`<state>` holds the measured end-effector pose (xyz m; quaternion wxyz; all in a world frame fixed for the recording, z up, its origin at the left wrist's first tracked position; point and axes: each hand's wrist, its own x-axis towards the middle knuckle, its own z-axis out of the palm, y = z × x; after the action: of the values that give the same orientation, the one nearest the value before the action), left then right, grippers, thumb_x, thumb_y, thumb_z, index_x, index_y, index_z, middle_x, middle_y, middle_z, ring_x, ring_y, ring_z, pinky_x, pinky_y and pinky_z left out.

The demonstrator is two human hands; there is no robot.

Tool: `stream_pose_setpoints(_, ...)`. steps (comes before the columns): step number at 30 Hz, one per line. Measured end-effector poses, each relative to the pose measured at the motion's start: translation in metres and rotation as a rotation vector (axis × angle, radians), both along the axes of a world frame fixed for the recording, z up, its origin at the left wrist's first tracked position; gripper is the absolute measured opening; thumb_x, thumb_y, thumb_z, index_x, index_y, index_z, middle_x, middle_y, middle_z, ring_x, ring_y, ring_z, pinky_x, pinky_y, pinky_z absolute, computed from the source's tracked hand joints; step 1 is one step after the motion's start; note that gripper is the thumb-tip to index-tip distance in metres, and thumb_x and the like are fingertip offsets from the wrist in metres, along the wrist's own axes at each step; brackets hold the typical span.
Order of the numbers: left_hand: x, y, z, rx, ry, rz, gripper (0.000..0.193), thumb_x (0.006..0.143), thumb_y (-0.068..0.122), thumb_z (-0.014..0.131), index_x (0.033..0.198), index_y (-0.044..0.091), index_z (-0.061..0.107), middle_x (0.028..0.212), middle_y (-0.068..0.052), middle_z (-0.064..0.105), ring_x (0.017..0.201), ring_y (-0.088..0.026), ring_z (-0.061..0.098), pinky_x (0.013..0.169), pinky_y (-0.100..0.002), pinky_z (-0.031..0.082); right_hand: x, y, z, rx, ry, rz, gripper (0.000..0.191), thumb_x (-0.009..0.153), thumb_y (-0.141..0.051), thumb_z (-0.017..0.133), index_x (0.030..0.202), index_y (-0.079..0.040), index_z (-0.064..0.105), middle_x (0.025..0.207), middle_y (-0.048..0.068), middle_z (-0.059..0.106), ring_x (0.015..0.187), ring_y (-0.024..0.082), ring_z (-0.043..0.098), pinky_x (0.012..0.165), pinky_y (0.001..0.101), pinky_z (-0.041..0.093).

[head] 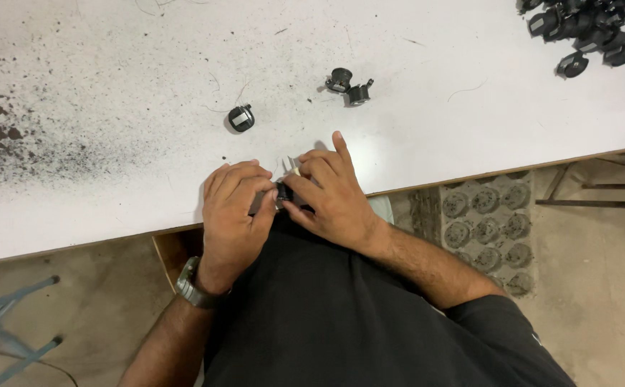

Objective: The person repeatedly picks up small black mechanical parts from a white table and rubs their surfaces with a small rectangular tool, then places them back. The person also moves a pile of parts aside to access more items and continues the same rubbing action on each part.

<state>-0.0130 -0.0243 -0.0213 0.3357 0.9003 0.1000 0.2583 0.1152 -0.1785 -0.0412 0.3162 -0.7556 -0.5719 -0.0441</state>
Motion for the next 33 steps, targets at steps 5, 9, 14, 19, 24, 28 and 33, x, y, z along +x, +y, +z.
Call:
stream_pose_setpoints(5,0.006,0.002,0.002,-0.041,0.032,-0.001,0.014,0.089,0.003,0.074,0.102,0.005,0.069,0.115,-0.010,0.070,0.118,-0.027,0.064,0.107,-0.046,0.043,0.001,0.002,0.002,-0.007,0.003,0.057,0.040,0.081,-0.019,0.087,0.115,-0.007,0.068,0.109,0.010,0.055,0.122,0.029,0.055,0.125,0.0683,0.022)
stream_pose_setpoints(9,0.002,0.004,0.003,0.011,0.031,-0.032,0.011,0.092,0.002,0.074,0.101,0.007,0.069,0.113,-0.007,0.070,0.124,-0.027,0.065,0.108,-0.045,0.044,0.001,0.002,0.002,-0.023,0.024,0.025,0.040,0.082,-0.022,0.086,0.114,-0.006,0.069,0.109,0.011,0.055,0.120,0.030,0.054,0.124,0.0686,0.021)
stream_pose_setpoints(14,-0.011,0.006,-0.001,0.208,0.026,0.019,0.013,0.084,0.003,0.077,0.095,0.007,0.072,0.119,-0.008,0.066,0.127,-0.029,0.061,0.109,-0.047,0.043,-0.001,0.003,-0.001,0.005,0.040,-0.021,0.039,0.082,-0.026,0.087,0.110,-0.005,0.070,0.106,0.011,0.055,0.118,0.030,0.054,0.125,0.0681,0.019)
stream_pose_setpoints(19,-0.014,0.004,-0.012,0.440,-0.030,0.054,0.013,0.088,0.006,0.079,0.097,0.008,0.069,0.120,-0.008,0.061,0.129,-0.028,0.059,0.114,-0.051,0.042,-0.003,0.004,-0.001,0.012,0.082,-0.049,0.038,0.082,-0.027,0.087,0.109,-0.005,0.072,0.108,0.011,0.057,0.117,0.030,0.054,0.125,0.0671,0.019)
stream_pose_setpoints(24,-0.011,0.003,-0.013,0.625,-0.132,-0.012,0.017,0.094,0.005,0.082,0.100,0.010,0.067,0.119,-0.006,0.060,0.127,-0.025,0.059,0.112,-0.050,0.045,-0.003,0.006,0.001,0.002,0.075,-0.018,0.036,0.085,-0.027,0.085,0.109,-0.005,0.069,0.110,0.012,0.056,0.118,0.030,0.054,0.125,0.0683,0.020)
stream_pose_setpoints(28,-0.009,0.009,0.000,0.333,0.021,-0.067,0.015,0.086,0.007,0.079,0.099,0.011,0.072,0.111,-0.006,0.063,0.109,-0.024,0.063,0.089,-0.042,0.051,0.002,0.004,0.003,-0.015,0.034,0.063,0.038,0.085,-0.025,0.084,0.111,-0.004,0.067,0.111,0.012,0.055,0.121,0.031,0.053,0.125,0.0690,0.019)
stream_pose_setpoints(33,-0.003,0.017,0.011,-0.267,0.204,-0.075,0.007,0.092,0.005,0.074,0.098,0.007,0.072,0.090,-0.002,0.069,0.071,-0.009,0.065,0.057,-0.025,0.052,0.003,0.003,0.003,-0.030,0.039,0.044,0.035,0.084,-0.025,0.084,0.110,-0.007,0.068,0.108,0.010,0.054,0.118,0.028,0.054,0.124,0.0701,0.019)
